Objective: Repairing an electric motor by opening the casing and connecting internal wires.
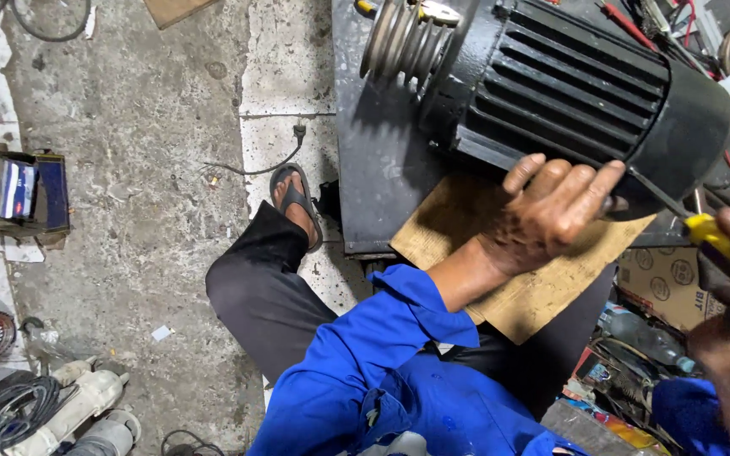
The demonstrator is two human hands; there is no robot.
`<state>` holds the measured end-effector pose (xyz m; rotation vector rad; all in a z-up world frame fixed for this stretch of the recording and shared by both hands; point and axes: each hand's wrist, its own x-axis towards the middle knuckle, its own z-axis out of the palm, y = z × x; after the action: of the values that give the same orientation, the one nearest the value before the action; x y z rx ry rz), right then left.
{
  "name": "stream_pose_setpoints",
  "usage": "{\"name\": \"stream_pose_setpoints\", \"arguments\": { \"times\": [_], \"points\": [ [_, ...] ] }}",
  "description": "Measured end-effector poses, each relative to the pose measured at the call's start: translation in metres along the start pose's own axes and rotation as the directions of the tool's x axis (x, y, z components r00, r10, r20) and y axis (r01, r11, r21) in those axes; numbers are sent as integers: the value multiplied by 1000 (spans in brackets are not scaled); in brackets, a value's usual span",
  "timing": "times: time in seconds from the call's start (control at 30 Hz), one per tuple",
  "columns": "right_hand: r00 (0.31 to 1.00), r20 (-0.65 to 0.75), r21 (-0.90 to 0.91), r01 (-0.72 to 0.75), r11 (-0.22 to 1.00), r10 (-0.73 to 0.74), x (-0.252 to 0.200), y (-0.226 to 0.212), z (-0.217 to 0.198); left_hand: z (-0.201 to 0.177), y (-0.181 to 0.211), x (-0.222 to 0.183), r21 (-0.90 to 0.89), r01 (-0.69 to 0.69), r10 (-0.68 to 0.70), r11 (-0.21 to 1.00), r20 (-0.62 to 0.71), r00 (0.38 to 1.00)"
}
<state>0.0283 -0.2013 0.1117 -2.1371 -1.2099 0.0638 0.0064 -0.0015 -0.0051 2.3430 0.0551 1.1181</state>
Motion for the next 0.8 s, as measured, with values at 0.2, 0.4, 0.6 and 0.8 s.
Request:
{"name": "stream_pose_setpoints", "arguments": {
  "times": [0.2, 0.4, 0.6, 0.8],
  "points": [
    [660, 150, 535, -680, 501, 736, -55, 43, 5, -16, 2, 7, 25, -11, 11, 1000, -7, 1000],
    [937, -42, -20, -349, 937, 348, -45, 11, 11, -21, 0, 10, -13, -22, 22, 1000, 2, 1000],
    [933, -21, -23, -359, 933, 358, -50, 16, 8, -21, -2, 8, -7, -41, 41, 999, 45, 998],
    [957, -36, -1, -287, 958, 286, -45, 8, 10, -21, -2, 9, 15, -51, 50, 999, 33, 998]
  ]
}}
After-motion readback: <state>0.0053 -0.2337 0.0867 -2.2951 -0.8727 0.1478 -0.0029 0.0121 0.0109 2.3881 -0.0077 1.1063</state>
